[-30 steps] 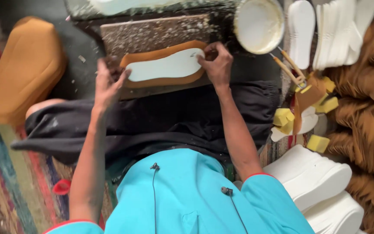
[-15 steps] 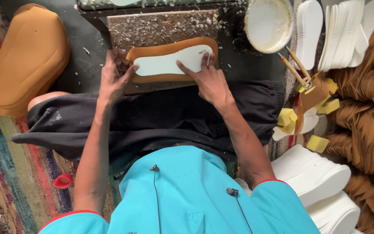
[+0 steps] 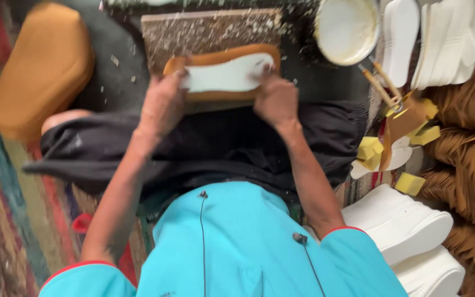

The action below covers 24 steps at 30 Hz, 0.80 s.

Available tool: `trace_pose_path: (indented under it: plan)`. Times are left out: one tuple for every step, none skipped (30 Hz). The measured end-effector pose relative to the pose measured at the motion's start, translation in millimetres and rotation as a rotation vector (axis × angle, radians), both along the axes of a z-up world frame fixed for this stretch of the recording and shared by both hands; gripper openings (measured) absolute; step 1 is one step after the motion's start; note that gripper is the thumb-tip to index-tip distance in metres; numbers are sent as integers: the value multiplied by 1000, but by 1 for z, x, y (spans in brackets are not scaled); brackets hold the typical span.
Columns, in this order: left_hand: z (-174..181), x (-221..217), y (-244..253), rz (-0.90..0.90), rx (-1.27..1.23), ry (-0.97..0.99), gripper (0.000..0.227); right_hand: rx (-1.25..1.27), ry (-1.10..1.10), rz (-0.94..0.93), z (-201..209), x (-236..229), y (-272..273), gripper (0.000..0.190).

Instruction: The person applies adhesive to shoe insole components using a sponge applicator at a low station.

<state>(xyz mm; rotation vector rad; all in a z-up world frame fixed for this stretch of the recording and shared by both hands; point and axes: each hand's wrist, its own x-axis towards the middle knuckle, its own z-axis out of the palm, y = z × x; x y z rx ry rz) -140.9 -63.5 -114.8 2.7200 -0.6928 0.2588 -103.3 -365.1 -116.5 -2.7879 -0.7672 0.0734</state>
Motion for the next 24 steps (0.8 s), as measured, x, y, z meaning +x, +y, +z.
trace_pose_path:
  plan:
    - [13,-6,7,161,-244,65,61,174,-62,-76,9,-8,1,45]
    - [26,-11,14,324,-488,122,50,349,-121,-152,19,-15,3,27]
    - [31,-19,31,339,-481,101,50,362,-132,-131,29,-26,15,27]
    - [36,-27,49,464,-484,-6,30,492,-203,-112,39,-37,27,20]
    - [41,-37,65,585,-490,-112,12,619,-269,-93,50,-52,37,18]
    - [35,-32,88,598,-486,-130,12,629,-276,-74,56,-63,47,18]
    - [30,-31,111,674,-456,-217,6,678,-239,29,62,-76,57,18]
    - [26,-31,135,748,-424,-304,9,725,-203,133,67,-90,66,18]
    - [21,-22,152,760,-420,-320,9,733,-208,150,70,-96,66,18]
    - [18,-13,171,787,-340,-346,14,714,-68,318,72,-102,66,21]
    - [14,-2,189,805,-264,-367,20,685,70,475,74,-109,66,27]
    - [-9,8,204,808,-263,-378,20,688,62,483,77,-108,63,27]
    - [-31,16,220,841,-62,-381,20,686,102,521,80,-108,59,31]
    - [-54,24,235,871,140,-382,25,683,142,559,83,-107,55,37]
    - [-66,25,245,872,137,-395,25,682,130,563,82,-109,48,37]
    - [-78,26,254,903,116,-239,25,693,121,466,80,-110,40,38]
    - [-93,31,260,922,90,-82,26,699,110,363,78,-112,31,39]
    - [-91,30,261,916,83,-93,26,696,97,360,76,-107,27,39]
    - [-88,25,263,994,-114,51,30,708,79,216,74,-105,24,36]
    - [-86,19,265,1063,-312,199,36,720,61,73,72,-105,20,34]
    - [-83,10,264,1061,-304,202,36,725,66,68,72,-108,21,34]
    - [-79,0,263,1059,-317,166,28,728,58,-8,74,-112,21,34]
    - [-70,14,264,1039,-337,100,21,741,18,-85,73,-104,23,34]
    - [-79,9,270,1020,-335,75,21,756,-9,-90,71,-99,23,34]
